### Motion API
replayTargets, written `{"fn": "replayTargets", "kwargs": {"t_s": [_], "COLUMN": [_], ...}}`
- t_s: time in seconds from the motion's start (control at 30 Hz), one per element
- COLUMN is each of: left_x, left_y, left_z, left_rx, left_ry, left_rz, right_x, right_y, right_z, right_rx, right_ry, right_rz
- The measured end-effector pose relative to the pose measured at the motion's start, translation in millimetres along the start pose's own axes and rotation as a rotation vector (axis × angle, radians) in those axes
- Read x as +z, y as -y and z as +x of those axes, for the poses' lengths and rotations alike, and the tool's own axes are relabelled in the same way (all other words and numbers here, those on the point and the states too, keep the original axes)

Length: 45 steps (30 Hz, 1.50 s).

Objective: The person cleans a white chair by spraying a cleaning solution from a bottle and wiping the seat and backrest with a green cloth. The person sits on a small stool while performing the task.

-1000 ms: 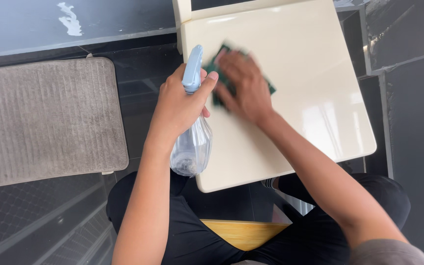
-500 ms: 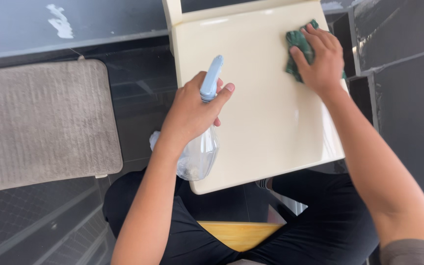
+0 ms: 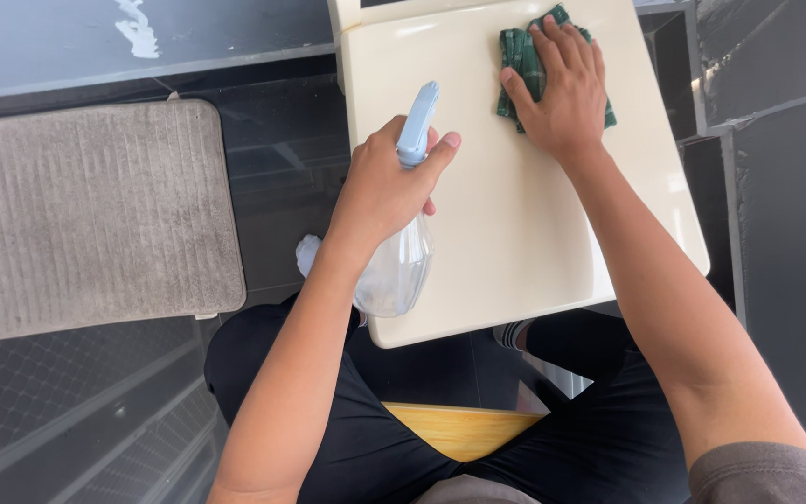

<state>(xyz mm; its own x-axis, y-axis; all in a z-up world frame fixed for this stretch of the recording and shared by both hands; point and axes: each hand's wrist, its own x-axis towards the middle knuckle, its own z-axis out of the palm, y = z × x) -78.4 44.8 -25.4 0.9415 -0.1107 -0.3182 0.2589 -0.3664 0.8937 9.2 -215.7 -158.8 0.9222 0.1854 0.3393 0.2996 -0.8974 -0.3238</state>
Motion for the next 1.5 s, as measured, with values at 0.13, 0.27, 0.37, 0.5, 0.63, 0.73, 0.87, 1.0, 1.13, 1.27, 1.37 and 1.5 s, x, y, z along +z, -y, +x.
{"fn": "replayTargets", "kwargs": {"t_s": [0.13,0.27,0.37,0.5,0.63,0.73,0.87,1.0,1.13,1.27,1.37,1.5], "left_x": [3.5,5.9,5.2,6.3,6.9,6.0,6.4,6.1,5.8,6.3,6.8,6.4], "left_y": [3.4,5.3,5.8,5.0,2.9,2.3,1.9,2.1,1.7,1.9,2.3,3.2], "left_z": [0.7,1.7,1.0,0.7,0.9,0.8,0.4,-0.4,-0.2,-0.2,0.2,-0.5], "left_rx": [0.084,0.118,0.131,0.123,0.107,0.103,0.106,0.101,0.112,0.110,0.107,0.084], "left_ry": [-0.034,-0.041,-0.049,-0.039,-0.042,-0.033,-0.033,-0.034,-0.038,-0.042,-0.043,-0.051], "left_rz": [-0.044,-0.045,-0.049,-0.026,-0.016,-0.026,-0.021,-0.022,-0.027,-0.016,-0.010,-0.010], "right_x": [-2.9,-4.1,-5.3,-5.5,-4.7,-3.3,-2.4,-4.0,-4.5,-5.1,-5.0,-3.6], "right_y": [0.0,2.3,3.5,4.0,4.5,3.7,4.8,6.1,7.8,8.2,7.7,6.6], "right_z": [0.2,-0.9,-1.6,-1.3,-0.7,-0.7,-0.7,-0.7,-0.4,-0.6,-0.9,-1.5], "right_rx": [-0.031,-0.022,-0.039,-0.023,-0.015,-0.016,-0.013,0.005,-0.002,0.005,0.000,0.000], "right_ry": [-0.018,-0.021,-0.035,-0.031,-0.032,-0.042,-0.054,-0.048,-0.057,-0.057,-0.058,-0.066], "right_rz": [-0.002,0.015,-0.003,0.008,0.006,0.002,-0.002,0.013,0.014,0.019,0.013,0.012]}}
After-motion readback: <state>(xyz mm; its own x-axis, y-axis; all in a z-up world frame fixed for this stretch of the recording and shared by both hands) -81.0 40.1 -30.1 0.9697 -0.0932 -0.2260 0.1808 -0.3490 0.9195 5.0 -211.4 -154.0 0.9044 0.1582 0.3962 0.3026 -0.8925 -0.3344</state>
